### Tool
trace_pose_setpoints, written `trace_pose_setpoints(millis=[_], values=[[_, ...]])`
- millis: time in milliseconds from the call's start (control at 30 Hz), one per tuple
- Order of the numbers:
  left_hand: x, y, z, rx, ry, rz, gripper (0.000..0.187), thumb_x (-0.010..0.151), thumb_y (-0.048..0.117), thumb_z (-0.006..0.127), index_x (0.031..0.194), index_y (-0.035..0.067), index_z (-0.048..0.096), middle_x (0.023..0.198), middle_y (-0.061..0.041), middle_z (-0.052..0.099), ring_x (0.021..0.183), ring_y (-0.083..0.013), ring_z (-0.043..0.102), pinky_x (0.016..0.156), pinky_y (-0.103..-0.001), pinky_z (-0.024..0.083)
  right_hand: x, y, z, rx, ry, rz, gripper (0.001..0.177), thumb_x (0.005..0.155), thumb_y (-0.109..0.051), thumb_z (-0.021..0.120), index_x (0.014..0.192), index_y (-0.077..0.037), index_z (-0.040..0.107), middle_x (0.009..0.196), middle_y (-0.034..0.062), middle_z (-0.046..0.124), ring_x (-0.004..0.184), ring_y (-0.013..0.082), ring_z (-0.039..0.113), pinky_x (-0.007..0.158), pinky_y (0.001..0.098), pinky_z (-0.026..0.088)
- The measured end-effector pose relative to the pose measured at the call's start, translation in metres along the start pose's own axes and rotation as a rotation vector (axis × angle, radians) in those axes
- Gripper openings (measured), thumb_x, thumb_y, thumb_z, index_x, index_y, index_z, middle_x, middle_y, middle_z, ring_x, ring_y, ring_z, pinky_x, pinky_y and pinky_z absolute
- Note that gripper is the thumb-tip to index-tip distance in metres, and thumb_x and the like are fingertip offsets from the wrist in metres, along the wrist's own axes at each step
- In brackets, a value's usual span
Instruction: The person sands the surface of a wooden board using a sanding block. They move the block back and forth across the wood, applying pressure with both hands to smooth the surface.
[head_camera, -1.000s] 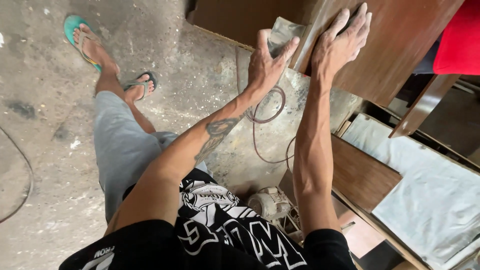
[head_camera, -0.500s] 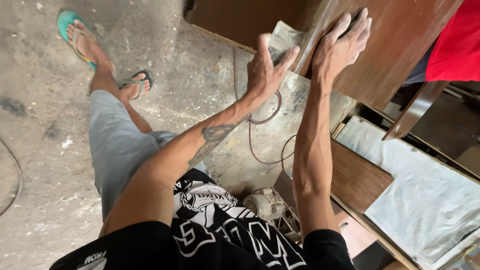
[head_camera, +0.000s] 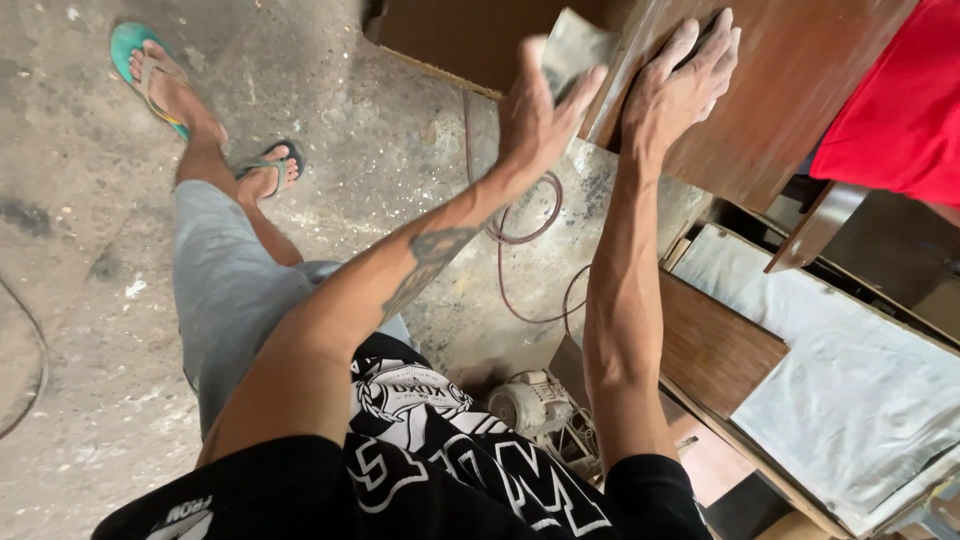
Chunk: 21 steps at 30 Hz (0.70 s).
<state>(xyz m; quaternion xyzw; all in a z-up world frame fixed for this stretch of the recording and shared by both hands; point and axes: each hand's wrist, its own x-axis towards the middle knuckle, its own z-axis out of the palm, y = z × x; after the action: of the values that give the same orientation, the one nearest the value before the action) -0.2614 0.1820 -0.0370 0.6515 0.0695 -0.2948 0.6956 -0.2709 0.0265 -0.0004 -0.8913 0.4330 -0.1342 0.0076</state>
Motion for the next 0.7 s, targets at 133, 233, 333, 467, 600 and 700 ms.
trace_pose_setpoints(millis=[133,233,333,467,600,700], values=[[-0.014,-0.003,-0.005,-0.039,-0.023,-0.044,0.065,0.087,0.07,0.054,0.121,0.018,0.035,0.092,-0.003,0.071,0.052,-0.0103,0.065,0.035,-0.022,0.057,0.0,0.001,0.0,-0.013,-0.017,-0.008,0.054,0.109,-0.054,0.035,0.154,-0.026,0.044,0.164,0.0101,0.041,0.153,0.0328,0.039,0.122,0.0614,0.03],[0.006,-0.005,0.009,-0.049,0.025,0.009,0.075,0.082,0.077,0.05,0.125,0.017,0.037,0.095,-0.001,0.068,0.062,-0.0091,0.065,0.039,-0.02,0.056,0.002,0.004,-0.001,-0.017,-0.019,-0.01,0.055,0.109,-0.055,0.034,0.156,-0.027,0.041,0.165,0.0094,0.041,0.154,0.0319,0.04,0.122,0.0603,0.031],[-0.007,-0.008,0.002,-0.017,0.006,0.032,0.072,0.086,0.075,0.05,0.128,0.019,0.034,0.099,-0.001,0.063,0.069,-0.011,0.064,0.041,-0.021,0.056,0.002,0.004,0.002,-0.012,0.005,-0.019,0.053,0.109,-0.053,0.037,0.153,-0.027,0.045,0.163,0.0089,0.044,0.152,0.0327,0.042,0.121,0.0594,0.033],[0.001,-0.003,0.005,-0.129,-0.043,-0.029,0.069,0.085,0.07,0.055,0.125,0.017,0.035,0.096,-0.003,0.062,0.059,-0.0098,0.064,0.037,-0.021,0.058,0.003,0.008,0.002,-0.02,0.007,-0.024,0.053,0.109,-0.055,0.036,0.153,-0.027,0.045,0.163,0.0087,0.044,0.151,0.0324,0.043,0.121,0.0597,0.034],[0.008,-0.018,0.013,-0.089,-0.009,0.071,0.069,0.088,0.071,0.055,0.127,0.017,0.034,0.095,-0.003,0.065,0.065,-0.0118,0.065,0.042,-0.023,0.06,0.005,0.01,0.006,-0.027,0.043,-0.043,0.051,0.108,-0.053,0.039,0.151,-0.027,0.048,0.159,0.0087,0.049,0.147,0.0323,0.049,0.118,0.0552,0.04],[-0.019,-0.03,0.006,-0.167,-0.065,0.023,0.064,0.088,0.067,0.06,0.122,0.02,0.033,0.098,-0.006,0.063,0.066,-0.0139,0.067,0.044,-0.025,0.064,0.003,0.008,0.003,-0.02,0.038,-0.038,0.05,0.109,-0.051,0.039,0.151,-0.027,0.048,0.16,0.0084,0.048,0.148,0.0315,0.048,0.12,0.0551,0.037]])
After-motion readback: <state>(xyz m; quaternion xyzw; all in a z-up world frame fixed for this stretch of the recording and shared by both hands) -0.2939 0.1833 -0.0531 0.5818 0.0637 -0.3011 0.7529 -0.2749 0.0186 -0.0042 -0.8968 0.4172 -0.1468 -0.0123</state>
